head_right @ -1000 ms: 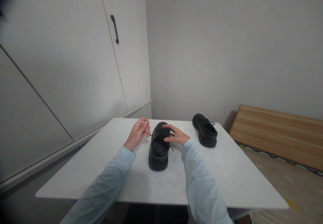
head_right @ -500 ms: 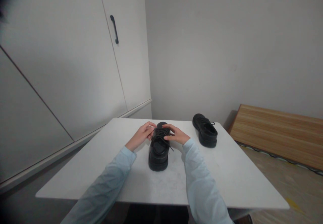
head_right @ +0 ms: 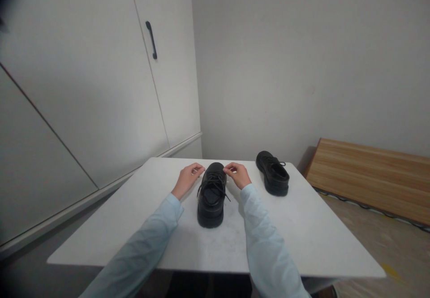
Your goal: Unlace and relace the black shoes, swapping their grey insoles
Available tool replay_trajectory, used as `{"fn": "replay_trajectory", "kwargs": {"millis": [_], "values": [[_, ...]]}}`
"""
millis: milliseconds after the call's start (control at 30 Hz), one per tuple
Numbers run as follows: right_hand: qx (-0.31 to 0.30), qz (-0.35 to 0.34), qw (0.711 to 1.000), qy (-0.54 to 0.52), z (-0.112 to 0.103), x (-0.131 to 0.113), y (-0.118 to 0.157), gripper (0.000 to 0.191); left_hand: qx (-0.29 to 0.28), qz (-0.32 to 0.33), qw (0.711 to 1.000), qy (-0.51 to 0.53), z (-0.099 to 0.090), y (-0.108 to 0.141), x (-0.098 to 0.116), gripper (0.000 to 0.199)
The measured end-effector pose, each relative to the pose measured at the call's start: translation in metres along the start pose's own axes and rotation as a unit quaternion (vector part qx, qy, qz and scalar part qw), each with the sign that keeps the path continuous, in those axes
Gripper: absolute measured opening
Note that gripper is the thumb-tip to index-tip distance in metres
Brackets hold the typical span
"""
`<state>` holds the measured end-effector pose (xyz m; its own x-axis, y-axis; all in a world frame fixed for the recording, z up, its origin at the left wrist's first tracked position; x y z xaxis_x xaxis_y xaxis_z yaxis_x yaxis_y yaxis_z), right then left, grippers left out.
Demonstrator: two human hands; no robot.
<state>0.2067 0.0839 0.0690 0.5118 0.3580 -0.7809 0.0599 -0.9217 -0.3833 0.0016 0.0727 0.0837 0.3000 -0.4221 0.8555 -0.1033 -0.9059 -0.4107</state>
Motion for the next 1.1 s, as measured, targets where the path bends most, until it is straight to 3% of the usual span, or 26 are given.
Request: {"fn": "replay_trajectory", "kwargs": {"millis": [167,400,833,1100], "values": [[-0.011,0.005,1.0,0.006,0.009,-0.002,0.0,0.027,-0.021,-0.022,0.999,0.031,0.018,0.0,-0.01,0.02],[-0.006,0.004,1.0,0.015,0.016,0.007,-0.002,0.03,-0.018,-0.05,0.997,0.059,0.028,-0.002,-0.022,0.018],[-0.021,0.024,0.999,-0.014,0.019,0.025,-0.002,0.032,-0.01,-0.087,0.995,0.038,0.026,-0.002,-0.043,0.013],[-0.025,0.04,0.999,-0.007,0.015,0.019,0.002,0.034,-0.02,-0.104,0.992,0.07,0.025,0.001,-0.047,0.014]]}}
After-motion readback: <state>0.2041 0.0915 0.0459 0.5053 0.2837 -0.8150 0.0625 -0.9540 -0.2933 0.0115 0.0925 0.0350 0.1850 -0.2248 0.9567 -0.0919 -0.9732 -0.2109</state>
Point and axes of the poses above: each hand's wrist, its own y-axis away from the middle knuckle, its own z-axis out of the palm, x = y × z, the point moved 10 cm from there along -y, towards the middle knuckle, and after that the axes turned 10 degrees about y, right-handed, at the moved point
